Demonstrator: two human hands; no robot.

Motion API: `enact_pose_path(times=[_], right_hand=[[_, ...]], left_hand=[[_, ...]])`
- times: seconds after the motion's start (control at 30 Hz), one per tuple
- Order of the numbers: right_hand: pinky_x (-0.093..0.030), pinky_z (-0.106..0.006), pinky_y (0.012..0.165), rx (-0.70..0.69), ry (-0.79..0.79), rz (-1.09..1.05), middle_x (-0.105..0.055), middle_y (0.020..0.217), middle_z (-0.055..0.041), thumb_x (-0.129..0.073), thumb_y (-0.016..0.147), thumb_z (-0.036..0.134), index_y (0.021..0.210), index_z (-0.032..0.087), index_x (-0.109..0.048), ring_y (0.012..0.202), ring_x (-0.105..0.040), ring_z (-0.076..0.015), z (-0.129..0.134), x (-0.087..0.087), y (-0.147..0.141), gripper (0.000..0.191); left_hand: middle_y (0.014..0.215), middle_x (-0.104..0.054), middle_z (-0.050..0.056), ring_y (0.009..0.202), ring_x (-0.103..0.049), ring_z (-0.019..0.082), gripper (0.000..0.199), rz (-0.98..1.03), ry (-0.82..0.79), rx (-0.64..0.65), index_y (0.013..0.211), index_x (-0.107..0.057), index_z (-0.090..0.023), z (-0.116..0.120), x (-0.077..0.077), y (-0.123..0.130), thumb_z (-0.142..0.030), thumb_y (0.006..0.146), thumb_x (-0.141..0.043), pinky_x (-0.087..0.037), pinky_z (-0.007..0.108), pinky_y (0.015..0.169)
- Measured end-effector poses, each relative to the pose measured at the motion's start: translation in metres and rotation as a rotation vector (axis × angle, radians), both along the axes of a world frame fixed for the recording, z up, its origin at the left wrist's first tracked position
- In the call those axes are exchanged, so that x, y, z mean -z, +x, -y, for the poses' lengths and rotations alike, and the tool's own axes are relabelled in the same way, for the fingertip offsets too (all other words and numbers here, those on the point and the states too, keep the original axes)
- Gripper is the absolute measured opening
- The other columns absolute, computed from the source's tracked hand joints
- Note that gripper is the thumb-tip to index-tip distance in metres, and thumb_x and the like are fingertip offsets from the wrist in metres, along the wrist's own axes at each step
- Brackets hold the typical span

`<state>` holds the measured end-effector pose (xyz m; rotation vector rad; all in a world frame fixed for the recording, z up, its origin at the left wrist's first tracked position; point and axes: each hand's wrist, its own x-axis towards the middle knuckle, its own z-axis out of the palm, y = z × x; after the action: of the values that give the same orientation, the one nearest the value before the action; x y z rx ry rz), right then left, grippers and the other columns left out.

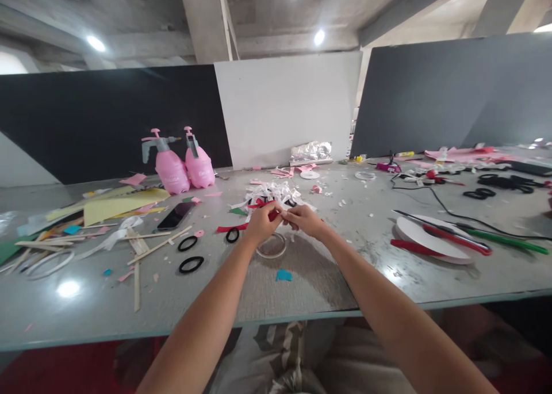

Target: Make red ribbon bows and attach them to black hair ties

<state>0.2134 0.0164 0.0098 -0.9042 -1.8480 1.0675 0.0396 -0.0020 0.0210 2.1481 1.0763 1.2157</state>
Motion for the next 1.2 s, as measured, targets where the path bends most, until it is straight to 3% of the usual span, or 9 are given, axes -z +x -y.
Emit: enact_pose_path(times=[0.2, 0.4, 0.6, 0.83, 0.93, 1.07, 1.13, 1.2], right_hand=[[-0.031, -0.023, 0.045, -0.062, -0.262, -0.404, -0.044, 0.045, 0.0042, -0.066, 0.077, 0.049, 0.064, 0.015, -0.062, 0.041, -0.039, -0.008, 0.005, -0.006, 0.006, 0.037], [-0.04, -0.023, 0.051, -0.17, -0.438, -0.764, -0.054, 0.062, -0.0003, -0.066, 0.075, 0.036, 0.064, 0.015, -0.061, 0.056, -0.047, -0.0104, 0.009, -0.016, 0.012, 0.024], [-0.042, -0.02, 0.051, -0.194, -0.441, -0.904, -0.056, 0.068, 0.0004, -0.064, 0.078, 0.035, 0.067, 0.018, -0.059, 0.062, -0.05, -0.0103, 0.006, -0.018, 0.016, 0.021], [-0.042, -0.017, 0.045, -0.115, -0.401, -1.034, -0.067, 0.09, -0.0015, -0.065, 0.076, 0.031, 0.067, 0.02, -0.056, 0.074, -0.059, -0.0124, 0.011, -0.022, 0.021, 0.017], [-0.033, -0.014, 0.036, -0.173, -0.442, -1.082, -0.064, 0.078, 0.0002, -0.066, 0.076, 0.031, 0.066, 0.019, -0.055, 0.057, -0.05, -0.0083, 0.015, -0.026, 0.021, 0.019], [-0.021, -0.013, 0.031, -0.208, -0.501, -1.014, -0.056, 0.066, 0.0034, -0.068, 0.077, 0.036, 0.068, 0.018, -0.056, 0.041, -0.027, -0.0035, 0.016, -0.024, 0.015, 0.023], [-0.017, -0.014, 0.031, -0.215, -0.521, -0.938, -0.055, 0.067, 0.0039, -0.067, 0.079, 0.038, 0.07, 0.017, -0.056, 0.04, -0.02, -0.0022, 0.015, -0.021, 0.01, 0.026], [-0.014, -0.015, 0.031, -0.208, -0.529, -0.857, -0.053, 0.065, 0.0042, -0.066, 0.08, 0.04, 0.07, 0.016, -0.056, 0.039, -0.017, -0.0019, 0.015, -0.018, 0.005, 0.028]], left_hand=[[0.054, -0.042, -0.005, 0.05, -0.036, 0.008, 0.035, 0.305, -0.198, 0.072, 0.064, -0.051, -0.017, -0.01, 0.002, -0.001, -0.045, 0.081, -0.062, -0.027, 0.023, 0.051], [0.051, -0.036, -0.007, 0.044, -0.034, 0.005, 0.036, 0.734, -0.44, 0.199, 0.064, -0.046, -0.018, -0.016, 0.001, -0.002, -0.04, 0.072, -0.072, -0.026, 0.021, 0.046], [0.052, -0.035, -0.008, 0.043, -0.034, 0.005, 0.038, 0.973, -0.524, 0.247, 0.062, -0.041, -0.018, -0.014, -0.004, -0.003, -0.033, 0.071, -0.074, -0.028, 0.02, 0.043], [0.052, -0.04, -0.006, 0.044, -0.039, 0.006, 0.036, 1.193, -0.749, 0.382, 0.06, -0.042, -0.018, -0.007, -0.009, 0.0, -0.032, 0.077, -0.069, -0.034, 0.022, 0.044], [0.057, -0.051, -0.002, 0.05, -0.05, 0.009, 0.031, 1.313, -0.798, 0.355, 0.061, -0.047, -0.017, -0.005, -0.011, 0.002, -0.032, 0.082, -0.064, -0.042, 0.024, 0.05], [0.074, -0.066, 0.004, 0.077, -0.066, 0.018, 0.021, 1.473, -0.791, 0.26, 0.075, -0.06, -0.016, -0.002, -0.014, 0.001, -0.032, 0.087, -0.055, -0.052, 0.033, 0.074], [0.073, -0.065, 0.003, 0.084, -0.067, 0.018, 0.023, 1.525, -0.752, 0.317, 0.072, -0.059, -0.017, -0.001, -0.015, -0.001, -0.032, 0.089, -0.053, -0.051, 0.037, 0.085], [0.063, -0.059, 0.0, 0.075, -0.065, 0.015, 0.03, 1.52, -0.722, 0.382, 0.065, -0.054, -0.018, 0.001, -0.016, -0.001, -0.034, 0.09, -0.053, -0.051, 0.037, 0.088]])
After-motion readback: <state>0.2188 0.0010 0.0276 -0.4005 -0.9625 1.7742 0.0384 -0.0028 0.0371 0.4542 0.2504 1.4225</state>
